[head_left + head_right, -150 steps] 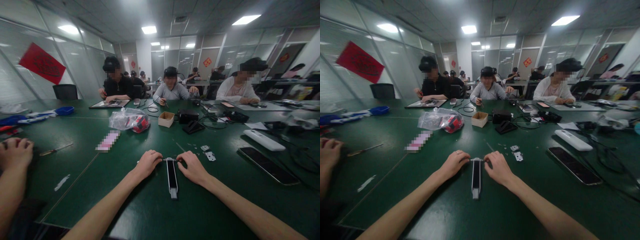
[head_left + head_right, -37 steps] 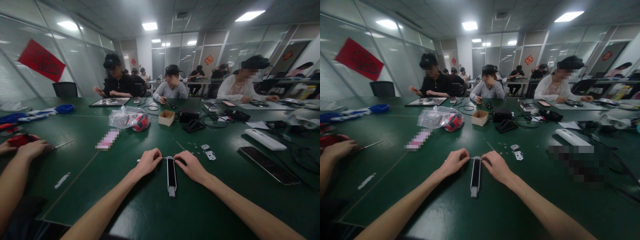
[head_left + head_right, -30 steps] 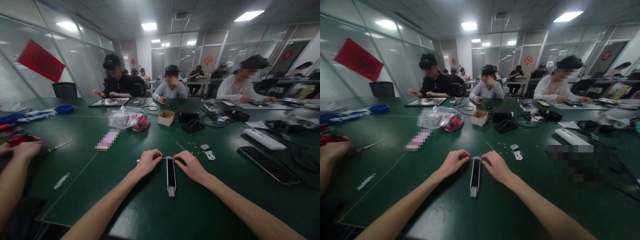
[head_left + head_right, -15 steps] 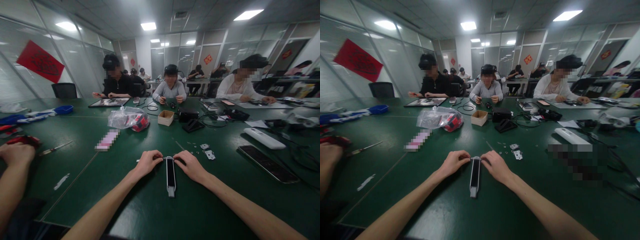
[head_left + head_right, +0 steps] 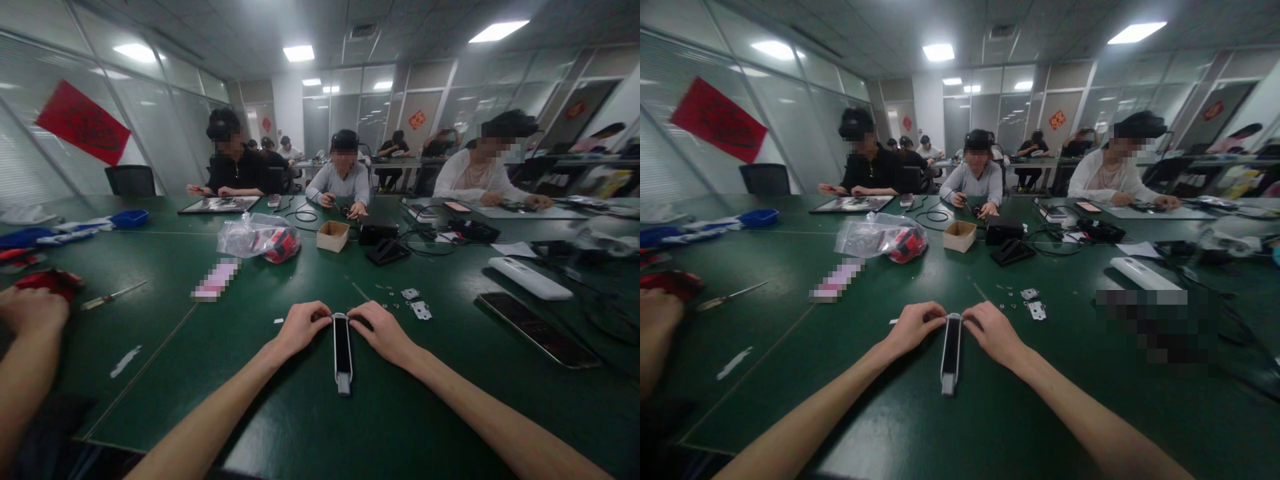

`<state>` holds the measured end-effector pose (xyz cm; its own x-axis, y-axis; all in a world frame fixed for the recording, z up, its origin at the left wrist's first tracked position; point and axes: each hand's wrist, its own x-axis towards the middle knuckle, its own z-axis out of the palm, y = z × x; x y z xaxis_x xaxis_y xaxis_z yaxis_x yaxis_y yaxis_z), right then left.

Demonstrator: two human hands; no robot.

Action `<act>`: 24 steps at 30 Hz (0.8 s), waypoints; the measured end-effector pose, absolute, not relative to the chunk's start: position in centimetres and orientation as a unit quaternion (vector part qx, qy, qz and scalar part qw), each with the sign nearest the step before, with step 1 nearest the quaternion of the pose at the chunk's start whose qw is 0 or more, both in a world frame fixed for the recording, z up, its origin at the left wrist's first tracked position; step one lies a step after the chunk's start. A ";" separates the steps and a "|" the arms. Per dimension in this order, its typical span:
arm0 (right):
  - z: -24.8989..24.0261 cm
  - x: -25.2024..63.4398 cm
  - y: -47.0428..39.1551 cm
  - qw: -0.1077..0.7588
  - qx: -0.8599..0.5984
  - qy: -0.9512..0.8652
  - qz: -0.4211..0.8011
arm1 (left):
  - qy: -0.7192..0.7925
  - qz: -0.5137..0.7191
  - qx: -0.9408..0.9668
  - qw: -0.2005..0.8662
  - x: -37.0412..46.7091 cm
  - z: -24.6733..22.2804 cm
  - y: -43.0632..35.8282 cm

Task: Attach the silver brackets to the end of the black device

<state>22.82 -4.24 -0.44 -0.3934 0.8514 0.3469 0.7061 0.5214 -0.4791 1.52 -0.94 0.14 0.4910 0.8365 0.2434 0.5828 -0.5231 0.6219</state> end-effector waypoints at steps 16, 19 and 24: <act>-0.2 22.7 -4.4 0.282 -0.486 -0.818 0.120 | 0.421 0.253 0.847 0.205 1.4 -0.1 -0.9; 0.0 22.6 -4.5 0.277 -0.488 -0.819 0.122 | 0.421 0.255 0.845 0.210 1.4 -0.1 -0.9; 0.2 22.6 -4.5 0.270 -0.497 -0.816 0.120 | 0.423 0.256 0.844 0.209 1.5 0.0 -1.0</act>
<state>22.56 -4.53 0.23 -0.3606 0.8756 0.3215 0.7454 0.4777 -0.4650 1.45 -1.03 0.02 0.5103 0.8213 0.2551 0.6073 -0.5542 0.5692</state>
